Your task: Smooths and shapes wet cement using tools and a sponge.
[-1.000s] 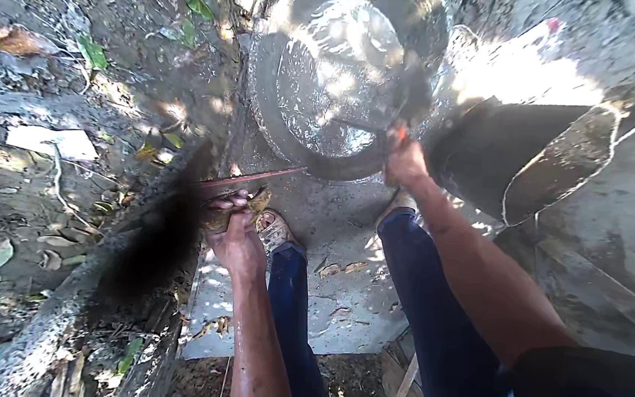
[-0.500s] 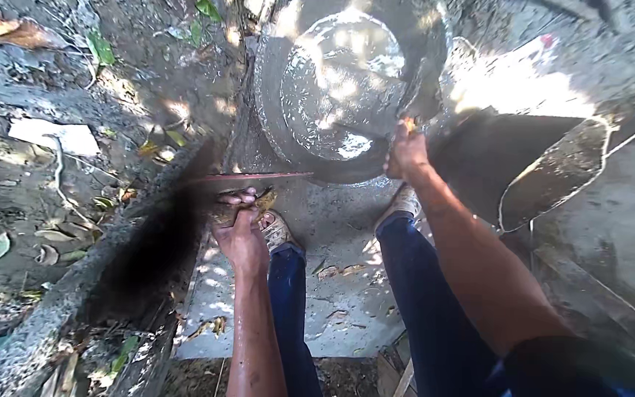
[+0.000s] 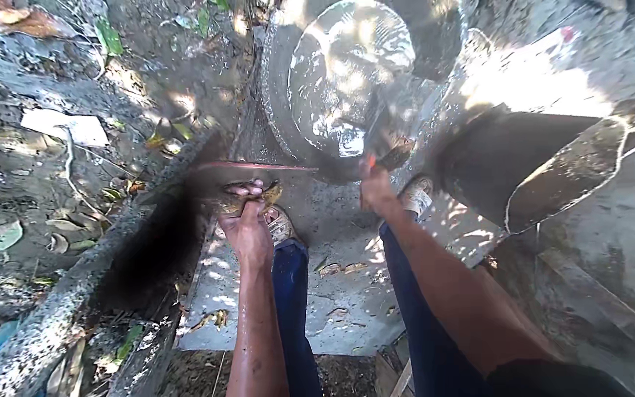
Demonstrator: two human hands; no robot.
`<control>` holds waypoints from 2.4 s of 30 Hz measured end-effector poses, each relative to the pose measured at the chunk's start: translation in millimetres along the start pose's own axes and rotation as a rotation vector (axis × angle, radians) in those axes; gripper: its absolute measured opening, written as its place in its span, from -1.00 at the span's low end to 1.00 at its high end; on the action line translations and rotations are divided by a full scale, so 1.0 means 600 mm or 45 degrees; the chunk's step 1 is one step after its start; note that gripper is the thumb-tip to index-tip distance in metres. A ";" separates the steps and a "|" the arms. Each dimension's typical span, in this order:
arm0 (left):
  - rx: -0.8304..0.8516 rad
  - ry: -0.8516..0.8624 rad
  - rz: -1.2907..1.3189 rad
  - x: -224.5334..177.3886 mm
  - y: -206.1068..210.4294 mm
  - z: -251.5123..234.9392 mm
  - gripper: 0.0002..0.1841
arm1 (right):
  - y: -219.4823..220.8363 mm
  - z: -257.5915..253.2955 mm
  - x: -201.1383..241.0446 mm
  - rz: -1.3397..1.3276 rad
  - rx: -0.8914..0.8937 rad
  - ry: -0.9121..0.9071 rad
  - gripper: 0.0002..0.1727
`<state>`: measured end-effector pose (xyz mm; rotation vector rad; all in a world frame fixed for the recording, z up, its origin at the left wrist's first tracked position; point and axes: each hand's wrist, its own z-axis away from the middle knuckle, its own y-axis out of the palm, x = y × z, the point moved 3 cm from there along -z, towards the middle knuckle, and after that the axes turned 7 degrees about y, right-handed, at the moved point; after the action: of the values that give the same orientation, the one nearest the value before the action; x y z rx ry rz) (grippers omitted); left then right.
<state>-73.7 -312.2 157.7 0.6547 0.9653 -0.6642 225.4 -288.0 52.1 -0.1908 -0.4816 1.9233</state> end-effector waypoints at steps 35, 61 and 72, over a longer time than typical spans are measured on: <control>-0.068 -0.006 0.064 -0.005 -0.023 -0.017 -0.68 | 0.073 -0.027 0.072 0.136 0.072 -0.112 -0.28; -0.058 -0.015 -0.005 -0.003 -0.020 -0.019 -0.70 | 0.086 -0.056 0.199 0.153 -0.028 -0.165 -0.35; -0.106 -0.017 -0.097 -0.007 -0.029 -0.015 -0.69 | 0.086 -0.058 0.209 0.329 -0.071 -0.178 -0.31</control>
<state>-93.3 -315.5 153.9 0.5416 1.0037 -0.6910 144.3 -182.0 10.6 -0.1616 -0.6294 2.1865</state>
